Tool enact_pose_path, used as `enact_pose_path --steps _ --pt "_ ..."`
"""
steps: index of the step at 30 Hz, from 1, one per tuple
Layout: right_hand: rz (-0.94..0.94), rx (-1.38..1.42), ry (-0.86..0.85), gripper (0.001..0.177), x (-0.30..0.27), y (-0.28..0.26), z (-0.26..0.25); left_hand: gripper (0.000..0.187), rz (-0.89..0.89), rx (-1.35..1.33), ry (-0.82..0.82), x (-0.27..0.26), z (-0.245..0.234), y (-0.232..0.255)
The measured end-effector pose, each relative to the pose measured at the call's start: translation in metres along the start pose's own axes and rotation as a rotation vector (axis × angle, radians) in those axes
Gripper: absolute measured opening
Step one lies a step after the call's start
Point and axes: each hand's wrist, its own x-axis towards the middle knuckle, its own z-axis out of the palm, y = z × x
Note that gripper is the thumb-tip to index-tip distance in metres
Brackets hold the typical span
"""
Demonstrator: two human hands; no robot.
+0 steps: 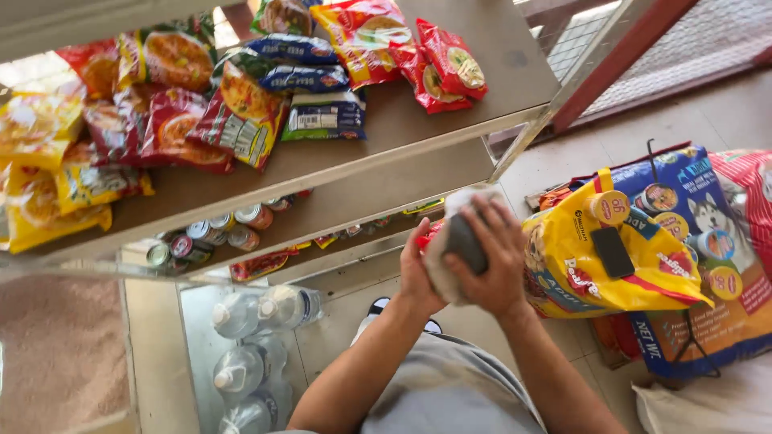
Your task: Wiping down individual packages of instant noodles with a cleaning cloth in a store.
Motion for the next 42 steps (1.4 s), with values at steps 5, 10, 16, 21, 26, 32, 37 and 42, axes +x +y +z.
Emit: enact_pose_path --steps 5,10,16,21,26,32,37,42 --pt "0.118 -0.017 0.092 0.064 0.018 0.002 0.013 0.071 -0.046 -0.009 0.008 0.003 0.019 0.028" --pt "0.052 -0.145 0.005 0.071 0.024 -0.057 0.036 0.078 -0.062 -0.052 -0.173 0.022 -0.006 0.06" --pt "0.218 -0.099 0.076 0.063 0.03 -0.023 0.055 0.073 -0.064 -0.095 -0.234 0.004 0.028 0.083" --pt "0.258 -0.141 0.111 0.063 0.037 -0.053 0.072 0.079 -0.227 -0.122 -0.184 0.009 0.019 0.102" --pt "0.146 -0.362 0.027 0.086 0.025 -0.089 0.094 0.08 -0.334 -0.061 -0.104 0.023 -0.023 0.115" --pt "0.319 -0.229 0.17 0.07 0.02 -0.025 0.082 0.082 -0.292 -0.002 -0.009 -0.004 0.01 0.114" --pt "0.239 -0.251 0.144 0.074 0.04 -0.089 0.092 0.073 -0.39 -0.015 -0.024 -0.019 0.048 0.123" --pt "0.172 -0.398 0.004 0.085 0.024 -0.098 0.109 0.073 -0.309 -0.022 0.004 -0.017 0.03 0.134"
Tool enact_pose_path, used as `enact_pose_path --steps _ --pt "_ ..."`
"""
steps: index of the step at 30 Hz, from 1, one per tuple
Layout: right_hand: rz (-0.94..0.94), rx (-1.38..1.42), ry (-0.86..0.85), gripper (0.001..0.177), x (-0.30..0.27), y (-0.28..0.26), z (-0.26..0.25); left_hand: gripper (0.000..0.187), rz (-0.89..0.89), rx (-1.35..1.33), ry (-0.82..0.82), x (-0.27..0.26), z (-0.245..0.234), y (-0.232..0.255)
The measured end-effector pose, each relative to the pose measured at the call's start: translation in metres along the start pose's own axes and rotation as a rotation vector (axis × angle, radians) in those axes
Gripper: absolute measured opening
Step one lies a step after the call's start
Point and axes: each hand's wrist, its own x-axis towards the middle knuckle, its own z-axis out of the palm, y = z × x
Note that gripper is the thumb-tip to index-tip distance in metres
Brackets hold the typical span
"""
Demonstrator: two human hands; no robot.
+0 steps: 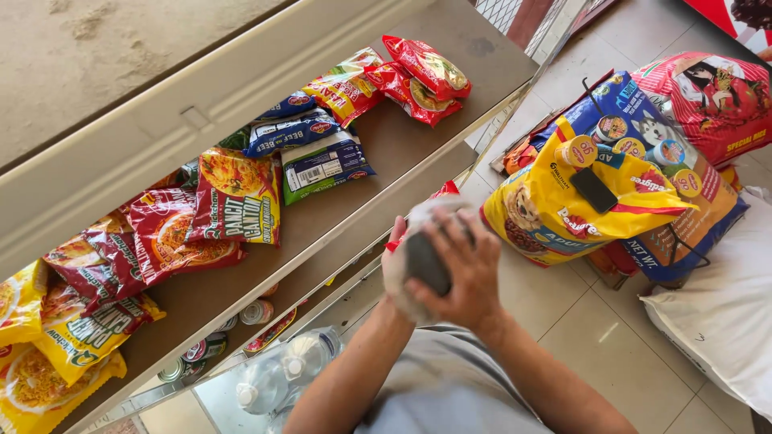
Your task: Wiping down individual packages of instant noodles with a cleaning cloth in a store.
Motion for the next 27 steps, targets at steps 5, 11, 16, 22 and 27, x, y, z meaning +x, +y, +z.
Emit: enact_pose_path --steps 5,11,16,22,27 --pt "0.221 0.107 -0.007 0.072 0.018 0.03 0.0 0.073 0.078 0.019 0.034 0.0 -0.027 -0.003" --pt "0.003 -0.012 -0.043 0.081 -0.003 -0.022 -0.007 0.064 0.12 -0.021 -0.183 0.006 -0.07 -0.008" --pt "-0.047 0.053 -0.118 0.085 -0.006 0.01 -0.002 0.066 0.1 -0.051 -0.155 0.008 -0.05 -0.01" --pt "0.197 0.079 -0.049 0.068 0.012 0.036 -0.008 0.068 0.163 -0.018 0.103 0.01 -0.041 -0.03" --pt "-0.072 0.008 -0.085 0.084 0.003 -0.013 -0.019 0.086 0.426 0.311 -0.556 0.044 -0.15 -0.045"
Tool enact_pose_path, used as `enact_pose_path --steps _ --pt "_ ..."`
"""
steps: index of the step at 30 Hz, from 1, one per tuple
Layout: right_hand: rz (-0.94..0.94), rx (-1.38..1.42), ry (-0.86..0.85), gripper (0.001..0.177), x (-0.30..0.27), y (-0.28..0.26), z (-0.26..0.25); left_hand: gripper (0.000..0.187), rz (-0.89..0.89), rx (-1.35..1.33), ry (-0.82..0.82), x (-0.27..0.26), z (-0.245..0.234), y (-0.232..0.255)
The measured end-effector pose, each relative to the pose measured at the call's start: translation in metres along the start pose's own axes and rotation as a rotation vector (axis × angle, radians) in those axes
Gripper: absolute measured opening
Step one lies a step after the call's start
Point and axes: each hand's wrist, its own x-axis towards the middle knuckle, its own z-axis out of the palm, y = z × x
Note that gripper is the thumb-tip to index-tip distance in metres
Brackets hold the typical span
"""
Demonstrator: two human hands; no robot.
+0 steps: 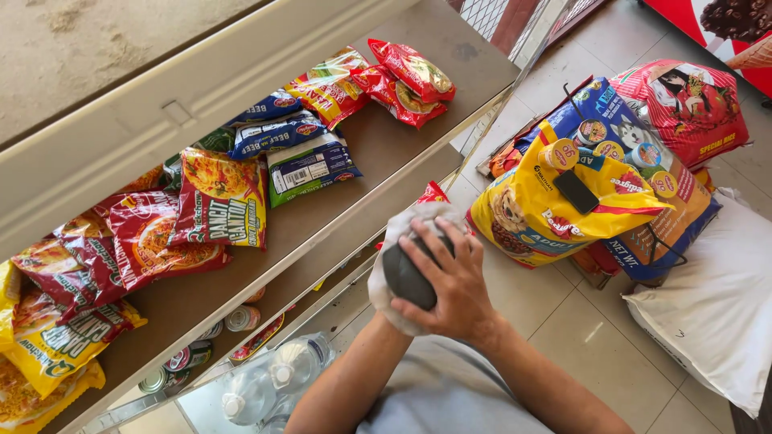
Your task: Wiping down individual packages of instant noodles with a cleaning cloth in a store.
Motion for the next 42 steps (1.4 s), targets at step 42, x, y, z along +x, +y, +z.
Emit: enact_pose_path --steps 42 --pt "-0.018 0.045 0.065 0.087 0.004 0.014 -0.006 0.059 -0.32 -0.184 0.651 0.074 0.145 0.07"
